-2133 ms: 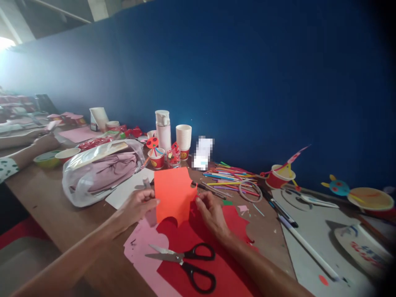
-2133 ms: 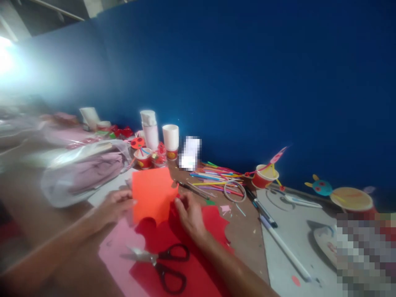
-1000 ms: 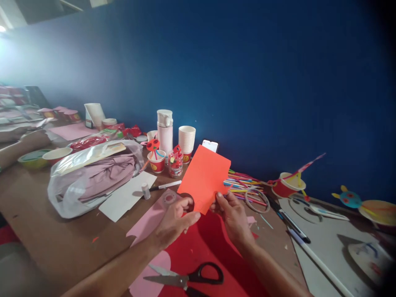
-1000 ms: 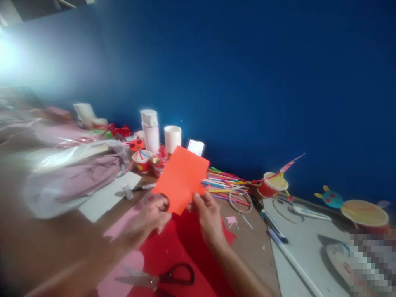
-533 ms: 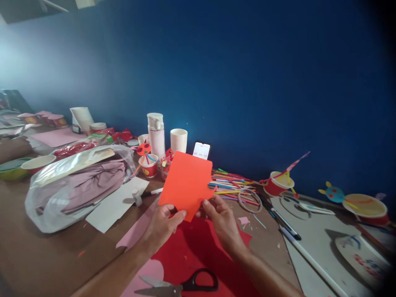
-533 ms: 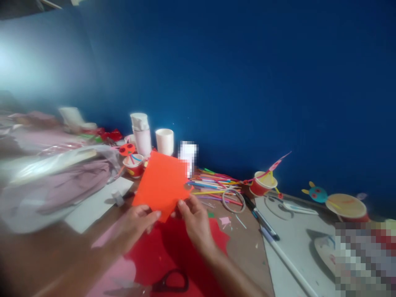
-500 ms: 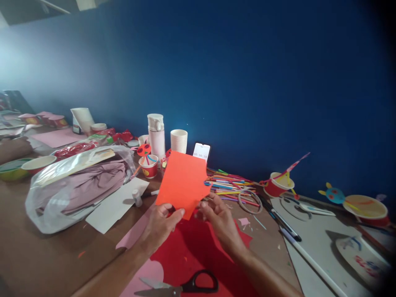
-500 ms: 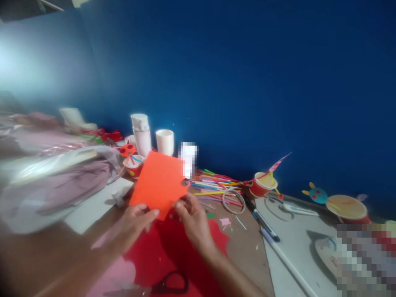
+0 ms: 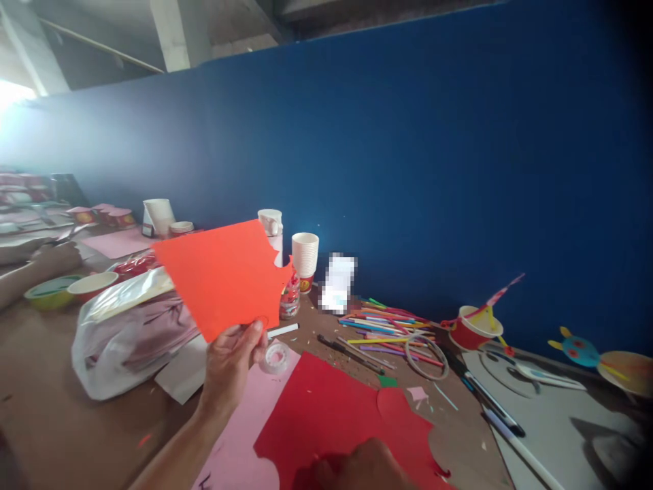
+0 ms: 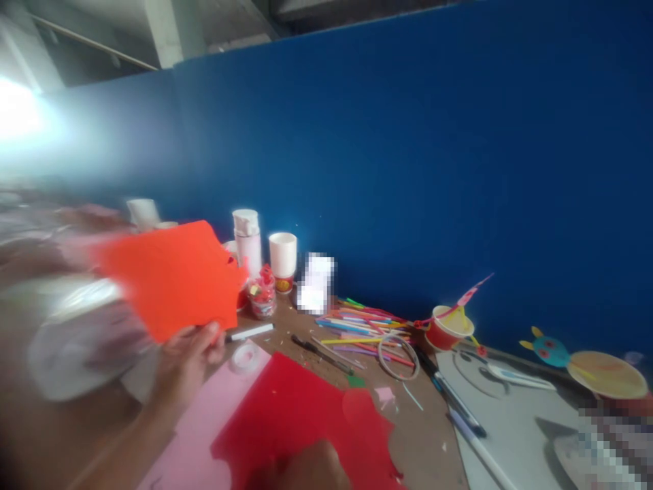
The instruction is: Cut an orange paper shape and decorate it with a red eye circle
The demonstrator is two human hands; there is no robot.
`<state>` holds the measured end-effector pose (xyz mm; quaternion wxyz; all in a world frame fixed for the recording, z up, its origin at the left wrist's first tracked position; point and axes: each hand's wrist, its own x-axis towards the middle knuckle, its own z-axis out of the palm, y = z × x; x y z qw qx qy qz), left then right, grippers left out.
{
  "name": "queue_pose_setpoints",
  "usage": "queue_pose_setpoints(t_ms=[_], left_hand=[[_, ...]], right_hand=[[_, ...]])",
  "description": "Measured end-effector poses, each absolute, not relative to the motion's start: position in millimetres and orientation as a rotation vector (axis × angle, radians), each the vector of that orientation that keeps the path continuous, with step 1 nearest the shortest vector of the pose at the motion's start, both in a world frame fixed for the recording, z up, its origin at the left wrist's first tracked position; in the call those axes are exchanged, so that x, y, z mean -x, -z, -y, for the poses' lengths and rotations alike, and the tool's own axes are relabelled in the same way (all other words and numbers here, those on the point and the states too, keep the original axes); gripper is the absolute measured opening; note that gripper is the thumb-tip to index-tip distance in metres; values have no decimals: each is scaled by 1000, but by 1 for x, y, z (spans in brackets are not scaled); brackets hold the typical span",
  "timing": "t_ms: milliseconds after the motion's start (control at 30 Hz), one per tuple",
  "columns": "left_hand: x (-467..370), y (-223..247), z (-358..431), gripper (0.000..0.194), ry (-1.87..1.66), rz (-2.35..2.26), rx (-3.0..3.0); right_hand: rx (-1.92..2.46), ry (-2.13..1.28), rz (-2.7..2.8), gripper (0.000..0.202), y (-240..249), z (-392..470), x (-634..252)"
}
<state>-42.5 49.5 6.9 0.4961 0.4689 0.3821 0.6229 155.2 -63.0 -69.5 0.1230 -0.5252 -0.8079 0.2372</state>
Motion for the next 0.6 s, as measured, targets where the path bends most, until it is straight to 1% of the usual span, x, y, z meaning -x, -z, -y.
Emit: queue_pose_setpoints(t_ms=[167, 233, 300, 433, 500, 533, 567, 600], left_hand=[[38, -19, -47, 32, -1452, -910, -1120], [38, -26, -44, 31, -1450, -914, -1113], [38, -35, -41, 30, -1459, -913, -1116], [42, -54, -41, 24, -1534, -854, -1133], [41, -67, -42, 20, -1601, -774, -1093], [40, -75, -42, 19, -1639, -722, -1068], [37, -83, -42, 17, -1679, -664, -1048], [34, -92, -40, 15, -1711, -612, -1041]], right_hand=[[1608, -620, 2494, 24, 60, 68, -142], [1588, -761, 2527, 24, 46, 68, -140], [1466, -1043, 2511, 22, 27, 67, -147], [1351, -1194, 2487, 16, -12, 63, -181], [1296, -1260, 2468, 22, -28, 61, -199], [1264, -1296, 2426, 29, -35, 59, -208], [1178, -1423, 2292, 38, -40, 57, -215], [1089, -1491, 2139, 51, -44, 55, -222]])
